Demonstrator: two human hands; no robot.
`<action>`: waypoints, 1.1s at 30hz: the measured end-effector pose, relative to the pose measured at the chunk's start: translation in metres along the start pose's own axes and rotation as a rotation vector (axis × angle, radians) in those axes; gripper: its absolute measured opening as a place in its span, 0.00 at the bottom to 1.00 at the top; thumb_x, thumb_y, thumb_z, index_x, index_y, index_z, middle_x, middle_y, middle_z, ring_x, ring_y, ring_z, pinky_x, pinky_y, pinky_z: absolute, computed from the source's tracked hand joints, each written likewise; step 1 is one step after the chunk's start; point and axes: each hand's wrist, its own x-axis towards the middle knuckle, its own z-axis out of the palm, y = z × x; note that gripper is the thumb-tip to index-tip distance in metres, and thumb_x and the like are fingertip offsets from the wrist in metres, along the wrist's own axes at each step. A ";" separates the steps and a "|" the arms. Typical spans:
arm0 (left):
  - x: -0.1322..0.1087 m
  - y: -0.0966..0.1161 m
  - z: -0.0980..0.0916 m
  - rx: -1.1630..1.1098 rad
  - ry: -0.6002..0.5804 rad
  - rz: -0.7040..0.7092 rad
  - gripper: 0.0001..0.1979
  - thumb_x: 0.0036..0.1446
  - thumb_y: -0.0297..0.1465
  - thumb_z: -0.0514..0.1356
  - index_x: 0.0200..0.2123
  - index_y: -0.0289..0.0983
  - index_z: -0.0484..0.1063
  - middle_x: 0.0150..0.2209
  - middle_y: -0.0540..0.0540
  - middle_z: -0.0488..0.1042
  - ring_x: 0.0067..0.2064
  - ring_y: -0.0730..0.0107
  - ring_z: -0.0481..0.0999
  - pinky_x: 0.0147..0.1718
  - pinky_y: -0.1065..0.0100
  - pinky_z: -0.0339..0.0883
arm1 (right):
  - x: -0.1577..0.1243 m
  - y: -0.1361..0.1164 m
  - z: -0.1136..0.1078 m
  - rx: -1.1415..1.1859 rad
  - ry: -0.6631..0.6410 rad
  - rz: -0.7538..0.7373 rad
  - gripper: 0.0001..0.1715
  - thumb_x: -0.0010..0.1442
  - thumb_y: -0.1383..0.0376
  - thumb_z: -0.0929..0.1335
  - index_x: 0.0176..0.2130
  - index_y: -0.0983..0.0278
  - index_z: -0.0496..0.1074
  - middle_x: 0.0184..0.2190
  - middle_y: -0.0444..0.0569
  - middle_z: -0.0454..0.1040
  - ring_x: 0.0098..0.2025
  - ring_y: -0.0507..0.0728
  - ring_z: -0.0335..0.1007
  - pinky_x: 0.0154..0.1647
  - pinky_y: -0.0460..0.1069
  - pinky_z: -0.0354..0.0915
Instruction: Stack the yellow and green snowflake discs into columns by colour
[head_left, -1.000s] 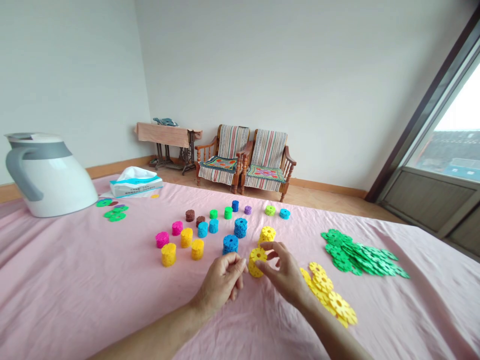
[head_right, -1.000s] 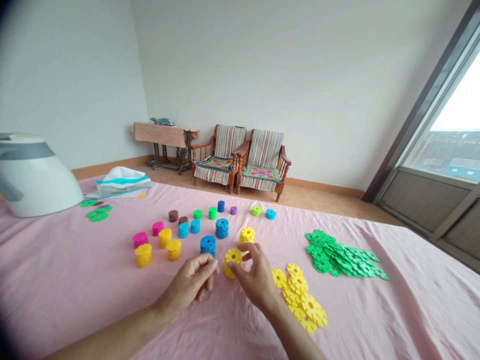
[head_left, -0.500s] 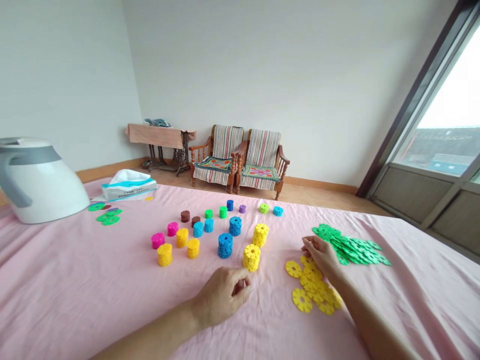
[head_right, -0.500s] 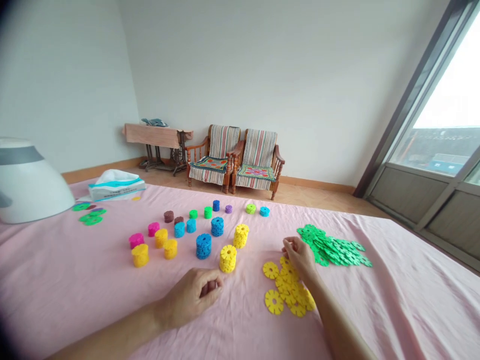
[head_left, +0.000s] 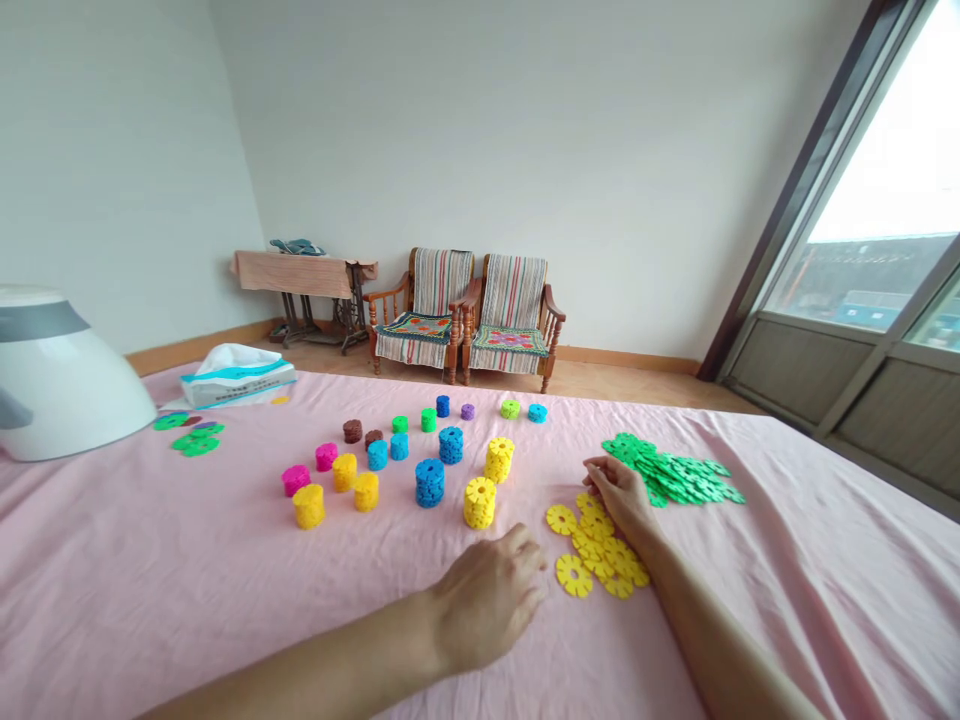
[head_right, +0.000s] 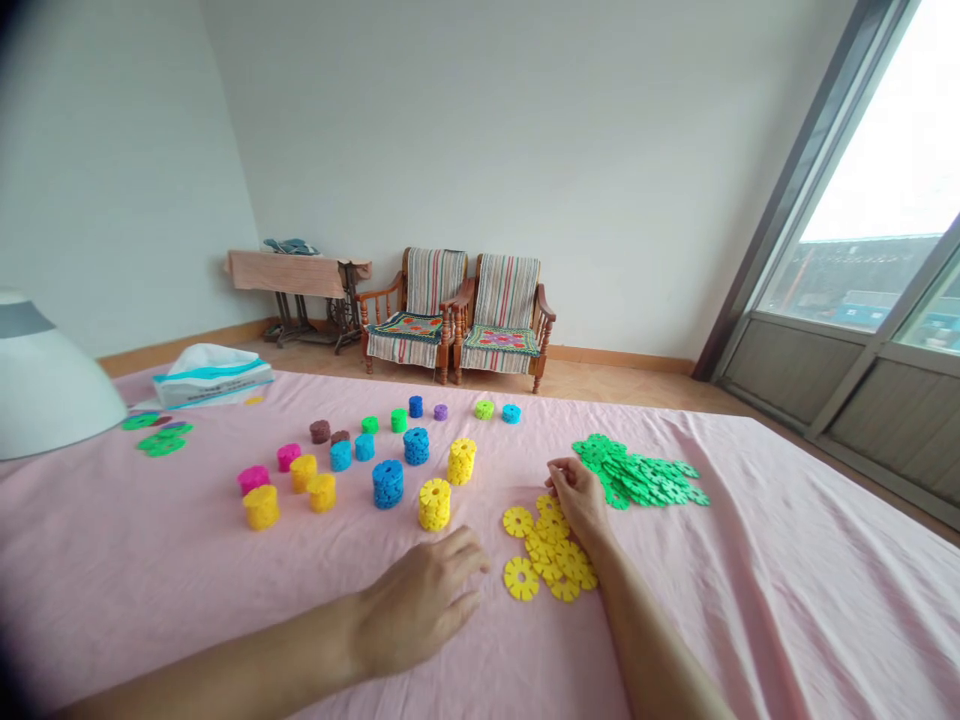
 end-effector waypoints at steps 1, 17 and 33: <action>0.009 0.002 0.002 0.025 -0.025 -0.022 0.10 0.56 0.27 0.54 0.42 0.39 0.67 0.43 0.44 0.69 0.41 0.62 0.73 0.40 0.66 0.67 | 0.000 0.000 0.000 -0.002 -0.003 -0.003 0.23 0.48 0.48 0.68 0.32 0.66 0.70 0.20 0.46 0.73 0.20 0.53 0.67 0.20 0.45 0.62; 0.083 -0.009 0.026 0.043 -0.040 -0.225 0.15 0.49 0.32 0.60 0.41 0.35 0.68 0.44 0.38 0.68 0.43 0.51 0.75 0.38 0.59 0.69 | 0.006 0.006 0.000 -0.109 -0.007 -0.033 0.19 0.51 0.52 0.65 0.31 0.64 0.71 0.20 0.45 0.73 0.20 0.53 0.67 0.21 0.46 0.60; 0.034 -0.059 -0.088 -0.091 0.214 -0.184 0.17 0.44 0.31 0.65 0.40 0.38 0.74 0.40 0.46 0.74 0.44 0.60 0.72 0.44 0.64 0.62 | 0.005 0.005 0.001 -0.150 -0.003 -0.028 0.19 0.50 0.51 0.65 0.32 0.64 0.72 0.20 0.46 0.74 0.20 0.54 0.68 0.22 0.47 0.62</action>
